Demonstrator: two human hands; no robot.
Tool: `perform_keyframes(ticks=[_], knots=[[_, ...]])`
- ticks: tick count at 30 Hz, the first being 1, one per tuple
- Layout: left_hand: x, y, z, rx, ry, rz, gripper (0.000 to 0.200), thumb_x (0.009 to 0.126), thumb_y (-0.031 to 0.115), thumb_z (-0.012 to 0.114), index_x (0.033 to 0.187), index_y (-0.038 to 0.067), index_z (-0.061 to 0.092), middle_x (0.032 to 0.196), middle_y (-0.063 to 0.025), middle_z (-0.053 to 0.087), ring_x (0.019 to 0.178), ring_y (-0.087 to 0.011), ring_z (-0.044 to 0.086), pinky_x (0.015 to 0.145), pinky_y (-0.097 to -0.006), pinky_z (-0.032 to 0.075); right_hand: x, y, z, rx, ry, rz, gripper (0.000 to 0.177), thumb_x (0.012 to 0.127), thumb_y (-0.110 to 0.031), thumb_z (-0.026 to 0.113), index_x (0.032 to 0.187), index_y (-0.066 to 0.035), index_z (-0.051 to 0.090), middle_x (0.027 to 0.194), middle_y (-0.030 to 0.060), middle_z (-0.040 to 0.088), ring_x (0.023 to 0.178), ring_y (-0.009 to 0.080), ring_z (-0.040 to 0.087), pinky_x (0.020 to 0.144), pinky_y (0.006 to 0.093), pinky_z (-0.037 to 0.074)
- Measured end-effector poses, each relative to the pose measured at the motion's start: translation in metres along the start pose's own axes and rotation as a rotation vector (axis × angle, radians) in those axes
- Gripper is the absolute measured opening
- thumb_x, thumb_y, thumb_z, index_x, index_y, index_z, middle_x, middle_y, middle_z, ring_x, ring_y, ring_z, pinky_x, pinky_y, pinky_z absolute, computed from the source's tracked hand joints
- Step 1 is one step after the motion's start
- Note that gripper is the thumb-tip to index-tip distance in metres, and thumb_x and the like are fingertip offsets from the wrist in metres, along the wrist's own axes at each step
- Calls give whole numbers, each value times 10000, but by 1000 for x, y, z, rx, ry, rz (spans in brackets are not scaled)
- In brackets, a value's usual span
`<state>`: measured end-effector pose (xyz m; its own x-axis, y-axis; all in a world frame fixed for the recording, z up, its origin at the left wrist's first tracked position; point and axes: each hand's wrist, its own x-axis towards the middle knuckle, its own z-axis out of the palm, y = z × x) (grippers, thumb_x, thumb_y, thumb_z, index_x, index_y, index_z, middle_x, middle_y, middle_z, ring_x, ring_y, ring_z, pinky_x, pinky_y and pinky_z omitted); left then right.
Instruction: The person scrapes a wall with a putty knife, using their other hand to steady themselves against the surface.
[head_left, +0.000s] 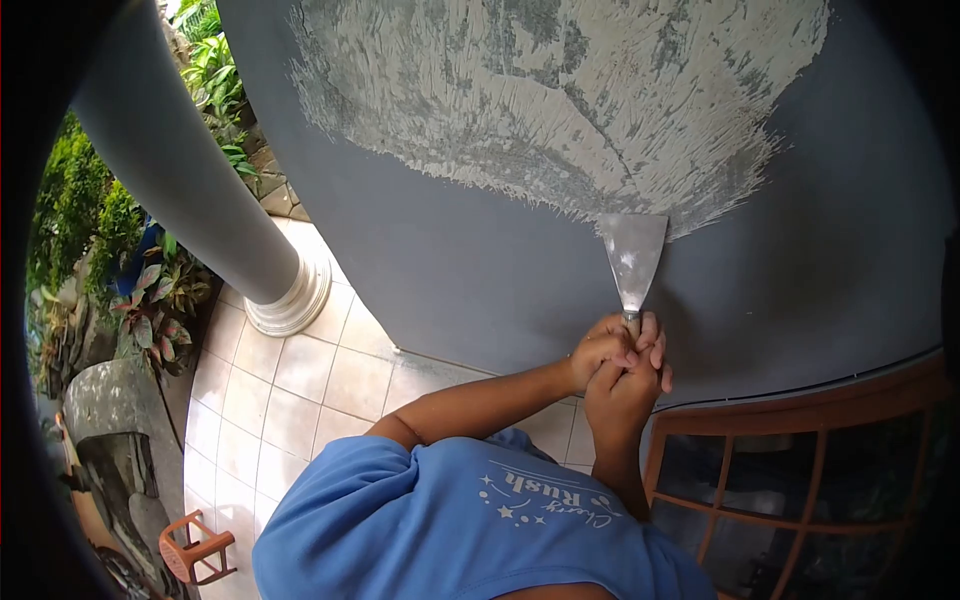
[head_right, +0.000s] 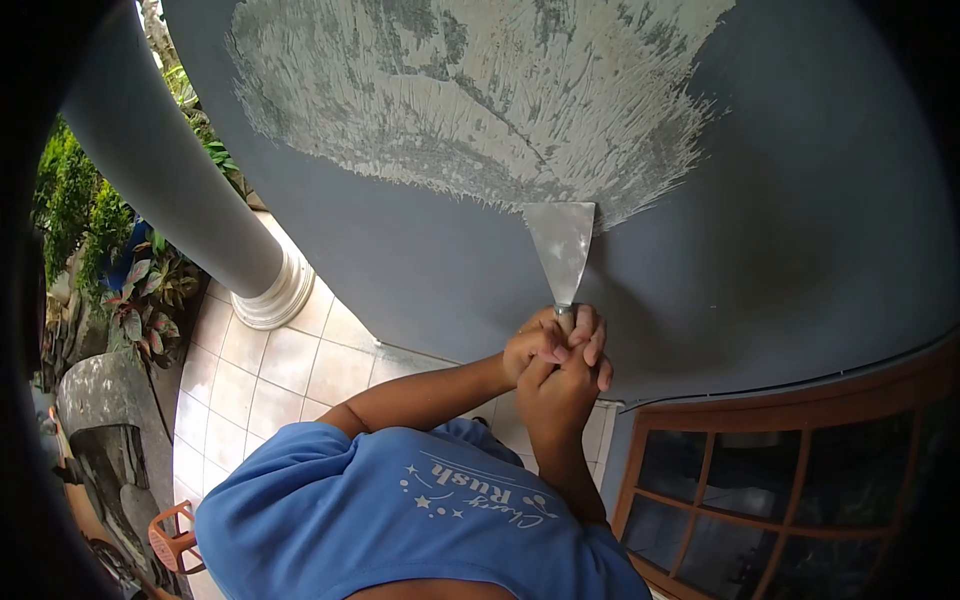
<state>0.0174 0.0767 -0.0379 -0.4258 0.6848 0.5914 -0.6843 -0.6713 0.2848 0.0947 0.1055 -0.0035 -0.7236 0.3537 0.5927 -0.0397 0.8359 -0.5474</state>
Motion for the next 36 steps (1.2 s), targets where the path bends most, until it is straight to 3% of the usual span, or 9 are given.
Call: perform_keyframes(ticks=[7,14,15,21,27,29,31,34,36], knots=[[8,16,-4,-87,18,11,155,683,68,526,772,38,403,837,-132,518,791,-430,625,748,-470,513,14,-15,14,-89,-16,128,250,909,-126,498,1029,55,622,956,221,638,906,351,655,768,400,510],[-4,-9,1,-136,22,-5,126,709,60,511,772,43,402,836,-115,508,806,-426,626,740,-472,520,-7,4,5,-116,-14,95,270,908,-159,486,1016,51,616,961,217,621,891,345,642,754,402,504],[0,-7,4,-140,24,66,137,710,72,513,780,47,398,839,-112,510,810,-426,629,731,-471,516,-1,-2,7,-126,-15,85,273,908,-164,484,1015,51,615,962,216,619,889,344,640,753,402,503],[3,2,11,-117,-54,17,161,696,82,520,794,46,397,846,-133,511,815,-432,628,742,-482,518,6,-13,-1,-107,-20,40,292,907,-193,474,1004,47,609,967,212,604,877,339,629,741,404,498],[-1,-6,16,-257,-48,1,157,695,87,524,792,51,406,848,-124,512,829,-429,631,745,-483,518,-5,-25,-16,-298,-142,103,312,906,-221,464,993,44,604,971,209,590,865,334,617,730,406,492],[3,-6,16,-265,-70,1,155,699,93,524,796,50,411,854,-125,517,839,-430,632,745,-482,518,3,-33,-19,-342,-93,72,268,888,-180,469,979,37,597,934,187,581,849,324,622,721,396,495],[4,-16,18,-227,-50,19,144,700,94,511,795,48,413,840,-132,519,817,-428,631,745,-471,518,7,-38,-17,-307,91,25,163,845,-82,494,923,23,591,832,142,571,791,303,637,685,361,503],[4,-18,23,-214,-39,27,141,701,97,506,794,47,412,833,-136,520,802,-424,632,742,-463,517,-7,-28,-25,-236,-13,204,258,901,-131,505,1042,70,584,922,222,634,879,360,657,753,409,512],[4,-12,22,-204,-46,67,142,701,101,506,792,47,411,832,-136,520,798,-421,632,740,-460,516,5,-17,-9,-213,48,-8,195,853,-125,511,943,44,549,847,160,572,754,334,632,680,402,501]])
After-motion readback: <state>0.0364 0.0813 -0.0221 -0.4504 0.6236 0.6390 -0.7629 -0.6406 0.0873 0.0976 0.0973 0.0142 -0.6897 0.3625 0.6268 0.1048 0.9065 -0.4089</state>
